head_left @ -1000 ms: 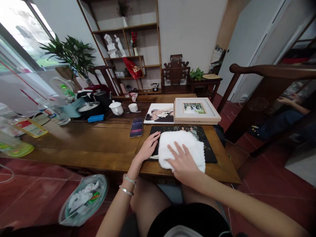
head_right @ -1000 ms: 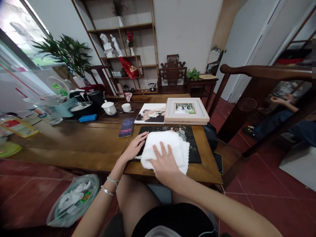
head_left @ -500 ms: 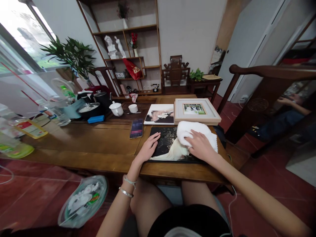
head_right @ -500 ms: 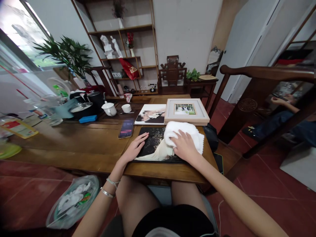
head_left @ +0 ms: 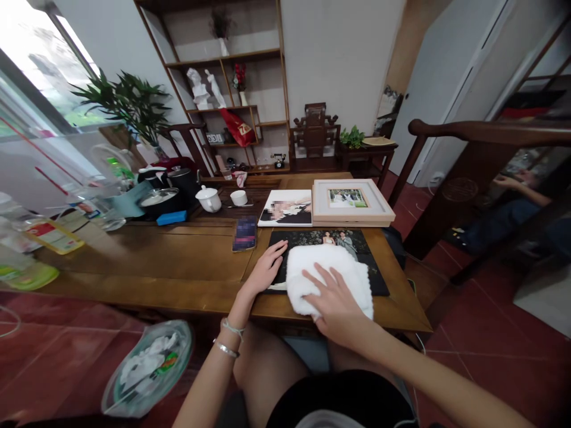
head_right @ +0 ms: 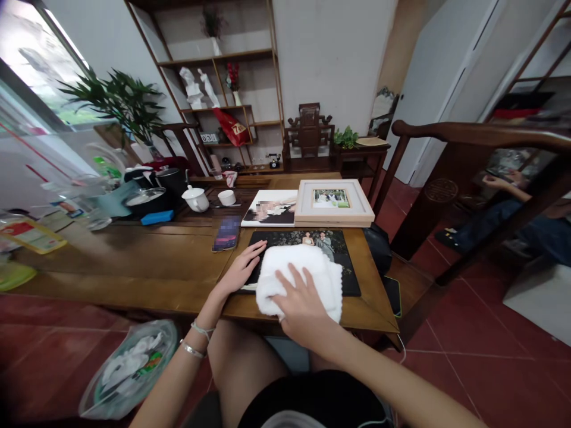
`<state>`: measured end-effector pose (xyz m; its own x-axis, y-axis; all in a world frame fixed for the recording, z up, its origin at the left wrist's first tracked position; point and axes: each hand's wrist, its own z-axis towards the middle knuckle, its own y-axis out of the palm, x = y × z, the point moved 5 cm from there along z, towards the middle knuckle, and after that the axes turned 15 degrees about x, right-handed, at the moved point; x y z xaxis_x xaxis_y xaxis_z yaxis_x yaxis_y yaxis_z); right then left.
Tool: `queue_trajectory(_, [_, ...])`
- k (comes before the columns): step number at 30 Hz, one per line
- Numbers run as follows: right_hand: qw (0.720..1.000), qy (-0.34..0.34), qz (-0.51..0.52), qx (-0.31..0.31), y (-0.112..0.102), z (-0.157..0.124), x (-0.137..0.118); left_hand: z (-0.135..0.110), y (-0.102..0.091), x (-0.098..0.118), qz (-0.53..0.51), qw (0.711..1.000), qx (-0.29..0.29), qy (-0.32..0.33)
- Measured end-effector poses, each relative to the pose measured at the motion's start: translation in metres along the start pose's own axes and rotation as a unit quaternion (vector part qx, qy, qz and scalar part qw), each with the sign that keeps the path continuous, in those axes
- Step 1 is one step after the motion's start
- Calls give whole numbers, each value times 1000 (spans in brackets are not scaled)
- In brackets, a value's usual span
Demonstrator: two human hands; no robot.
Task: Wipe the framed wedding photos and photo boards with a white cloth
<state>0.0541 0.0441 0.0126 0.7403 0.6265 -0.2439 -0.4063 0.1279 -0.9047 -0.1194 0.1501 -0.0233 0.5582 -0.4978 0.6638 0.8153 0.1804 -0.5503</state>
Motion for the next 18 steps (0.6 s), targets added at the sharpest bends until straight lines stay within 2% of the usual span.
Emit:
queue_trajectory(3, [1000, -6, 22, -10, 3, 14, -5, 0, -1, 1, 0, 1000, -6, -7])
queue_trajectory(5, [1000, 2, 24, -11, -1, 12, 4, 0, -1, 0, 2, 1000, -2, -6])
queue_trajectory(11, [993, 89, -75, 14, -26, -15, 71, 1, 2, -4, -3, 1000, -4, 11])
queue_trajectory(14, [985, 118, -126, 18, -32, -14, 93, 1, 2, -4, -5, 1000, 0, 14])
queue_trajectory(16, [983, 120, -139, 19, -30, -4, 94, 1, 2, -3, -7, 1000, 3, 15])
queue_trajectory(18, [984, 107, -139, 20, -25, 11, 84, 0, 1, -3, -6, 1000, 5, 14])
